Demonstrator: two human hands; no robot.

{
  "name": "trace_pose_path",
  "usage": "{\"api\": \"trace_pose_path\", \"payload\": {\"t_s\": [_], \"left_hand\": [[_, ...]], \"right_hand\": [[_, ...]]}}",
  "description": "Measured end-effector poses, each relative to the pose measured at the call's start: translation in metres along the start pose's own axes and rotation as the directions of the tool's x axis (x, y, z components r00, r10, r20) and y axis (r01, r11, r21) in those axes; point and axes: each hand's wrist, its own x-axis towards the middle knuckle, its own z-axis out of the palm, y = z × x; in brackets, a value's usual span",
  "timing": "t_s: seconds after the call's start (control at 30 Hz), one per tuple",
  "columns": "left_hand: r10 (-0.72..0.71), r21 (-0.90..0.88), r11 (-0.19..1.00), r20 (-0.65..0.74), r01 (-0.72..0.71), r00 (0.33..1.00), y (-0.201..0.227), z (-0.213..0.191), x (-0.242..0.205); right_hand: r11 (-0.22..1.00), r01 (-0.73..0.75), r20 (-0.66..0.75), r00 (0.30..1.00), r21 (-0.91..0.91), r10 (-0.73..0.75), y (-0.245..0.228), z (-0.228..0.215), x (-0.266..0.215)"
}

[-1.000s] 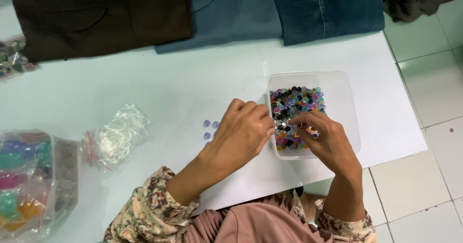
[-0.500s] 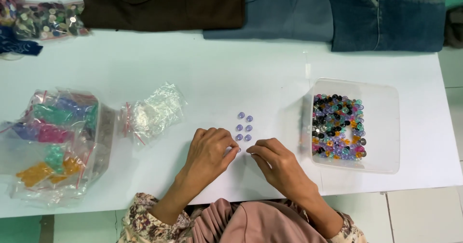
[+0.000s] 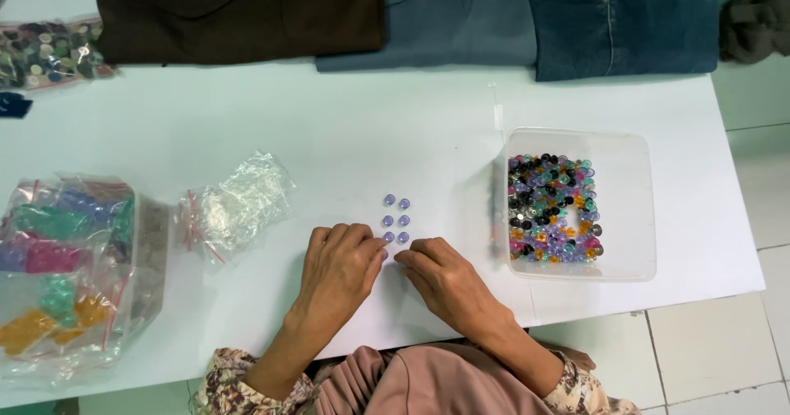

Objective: Sorting small colorful buttons and placing them into plastic zip-lock bags

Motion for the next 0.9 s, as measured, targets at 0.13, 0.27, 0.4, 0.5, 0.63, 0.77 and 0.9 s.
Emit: {"api": "trace_pose_path", "payload": {"t_s": [0.13, 0.27, 0.4, 0.5, 0.63, 0.77, 0.9], "left_hand": [[0.016, 0.003, 1.000, -0.023, -0.016, 1.000, 0.017, -0.017, 0.019], [0.169, -0.062, 0.982, -0.118, -0.177, 0.979, 0.052, -0.030, 0.054], [0.381, -0.047, 0.919, -0.157, -0.392, 0.911, 0.095, -0.025, 0.095], [0.458, -0.068, 0.876, -0.189, -0.477, 0.869, 0.115, 0.038, 0.117], [0.497, -0.016, 0.867, -0.052, -0.499, 0.866, 0.149, 0.069, 0.140], [0.508, 0.044, 0.852, 0.177, -0.522, 0.843, 0.160, 0.095, 0.153], [0.489, 0.087, 0.853, 0.213, -0.514, 0.846, 0.161, 0.107, 0.156]], "right_hand": [[0.998, 0.049, -0.046, 0.998, 0.026, -0.047, -0.026, -0.041, -0.001], [0.999, 0.033, -0.150, 0.988, 0.004, -0.032, -0.038, -0.095, -0.007], [0.964, -0.144, -0.238, 0.967, -0.223, 0.090, -0.009, -0.140, -0.024], [0.870, -0.330, -0.282, 0.931, -0.367, 0.234, 0.021, -0.157, -0.037], [0.724, -0.538, -0.147, 0.834, -0.432, 0.532, 0.041, -0.167, -0.038], [0.601, -0.650, -0.016, 0.685, -0.465, 0.728, 0.070, -0.158, -0.044], [0.567, -0.683, 0.045, 0.620, -0.461, 0.784, 0.078, -0.155, -0.044]]}}
